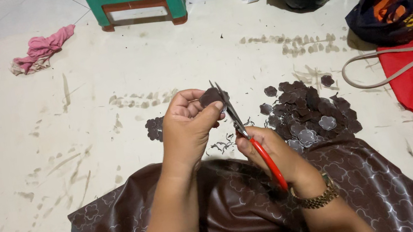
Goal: The person sits on the floor and uses red-handled scissors to cut small flower-shaped pieces from a dark brown patterned fabric. The cut shapes are placed in a pile on the floor as the person continues cutting additional pieces.
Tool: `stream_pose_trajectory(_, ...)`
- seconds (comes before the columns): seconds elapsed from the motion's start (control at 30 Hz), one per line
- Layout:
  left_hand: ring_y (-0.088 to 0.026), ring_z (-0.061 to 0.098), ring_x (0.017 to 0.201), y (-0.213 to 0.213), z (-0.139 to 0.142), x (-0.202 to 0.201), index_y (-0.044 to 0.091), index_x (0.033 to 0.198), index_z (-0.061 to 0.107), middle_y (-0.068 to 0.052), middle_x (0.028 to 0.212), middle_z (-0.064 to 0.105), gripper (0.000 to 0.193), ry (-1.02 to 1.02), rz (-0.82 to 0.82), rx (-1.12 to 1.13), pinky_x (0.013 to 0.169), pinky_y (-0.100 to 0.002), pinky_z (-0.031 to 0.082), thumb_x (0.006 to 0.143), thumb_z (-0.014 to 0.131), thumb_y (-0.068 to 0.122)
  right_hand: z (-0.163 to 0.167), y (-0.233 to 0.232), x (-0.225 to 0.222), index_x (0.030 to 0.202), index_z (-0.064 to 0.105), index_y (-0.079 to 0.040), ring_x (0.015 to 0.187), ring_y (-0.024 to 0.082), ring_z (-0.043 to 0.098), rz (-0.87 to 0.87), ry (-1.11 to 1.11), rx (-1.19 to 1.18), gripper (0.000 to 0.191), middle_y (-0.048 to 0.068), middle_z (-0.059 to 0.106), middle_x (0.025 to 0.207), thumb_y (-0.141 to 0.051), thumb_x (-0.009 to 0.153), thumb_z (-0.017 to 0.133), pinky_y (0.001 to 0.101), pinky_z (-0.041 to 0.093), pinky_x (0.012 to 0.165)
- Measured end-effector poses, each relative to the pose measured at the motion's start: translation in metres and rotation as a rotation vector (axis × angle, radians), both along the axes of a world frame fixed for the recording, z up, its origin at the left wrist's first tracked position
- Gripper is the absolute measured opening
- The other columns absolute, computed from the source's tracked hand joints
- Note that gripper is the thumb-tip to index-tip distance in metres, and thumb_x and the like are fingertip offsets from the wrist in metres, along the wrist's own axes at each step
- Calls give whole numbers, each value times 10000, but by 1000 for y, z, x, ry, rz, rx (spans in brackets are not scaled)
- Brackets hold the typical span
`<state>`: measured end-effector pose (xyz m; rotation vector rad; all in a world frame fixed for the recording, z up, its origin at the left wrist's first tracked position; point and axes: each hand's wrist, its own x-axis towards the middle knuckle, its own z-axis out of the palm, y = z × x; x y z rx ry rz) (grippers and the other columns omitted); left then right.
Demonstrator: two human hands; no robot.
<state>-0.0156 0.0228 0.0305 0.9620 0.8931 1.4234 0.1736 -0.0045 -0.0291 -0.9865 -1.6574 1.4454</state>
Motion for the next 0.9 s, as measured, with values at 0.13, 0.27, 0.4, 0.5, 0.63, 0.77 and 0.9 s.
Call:
stream_pose_trajectory(0.13,-90,686,722,-1,4,-6,-16,1143,541,-95,863,716,367,64,-56,-47,644,-206,552,832,736,-31,6,-1,6,928,568,-74,705,60,424,94,22,74,444,-55,469,756,-512,1001,568,236,412,620)
stream_pose_trajectory(0.27,-89,688,716,-3,5,-5,-13,1137,532,-100,858,711,369,62,-51,-55,635,-204,554,827,732,-39,8,-1,7,909,556,-81,710,64,426,97,-16,99,469,-52,464,751,-539,1004,547,239,420,627)
stream_pose_trajectory(0.4,-91,669,697,-3,4,-5,-8,1136,519,-105,842,710,374,76,-36,-40,616,-205,536,835,740,-32,5,-1,6,877,557,-88,662,70,415,74,-11,65,490,-58,454,714,-566,983,549,247,402,586)
stream_pose_trajectory(0.5,-87,678,707,-3,4,-5,0,1127,514,-90,845,712,370,90,-24,-47,620,-208,540,833,738,-21,3,-1,5,843,541,-104,643,63,412,73,-17,86,517,-68,442,693,-600,988,526,240,399,578)
stream_pose_trajectory(0.63,-87,677,712,-4,2,-4,5,1090,535,-77,835,719,315,81,-21,-32,625,-218,538,851,740,-10,1,1,3,827,535,-113,610,66,407,55,-31,80,524,-68,437,667,-617,970,525,243,394,547)
stream_pose_trajectory(0.77,-101,685,702,-3,0,-3,7,1002,585,-66,813,714,175,23,-38,-41,627,-230,547,894,723,17,3,1,3,858,536,-113,630,67,422,80,-20,63,522,-65,449,690,-621,976,515,243,412,561)
stream_pose_trajectory(0.9,-91,685,709,-6,-1,-3,26,958,606,-50,804,701,144,60,-66,-27,630,-229,554,890,733,28,4,-1,3,917,526,-104,692,70,447,137,38,95,524,-54,471,761,-621,1000,504,241,440,612)
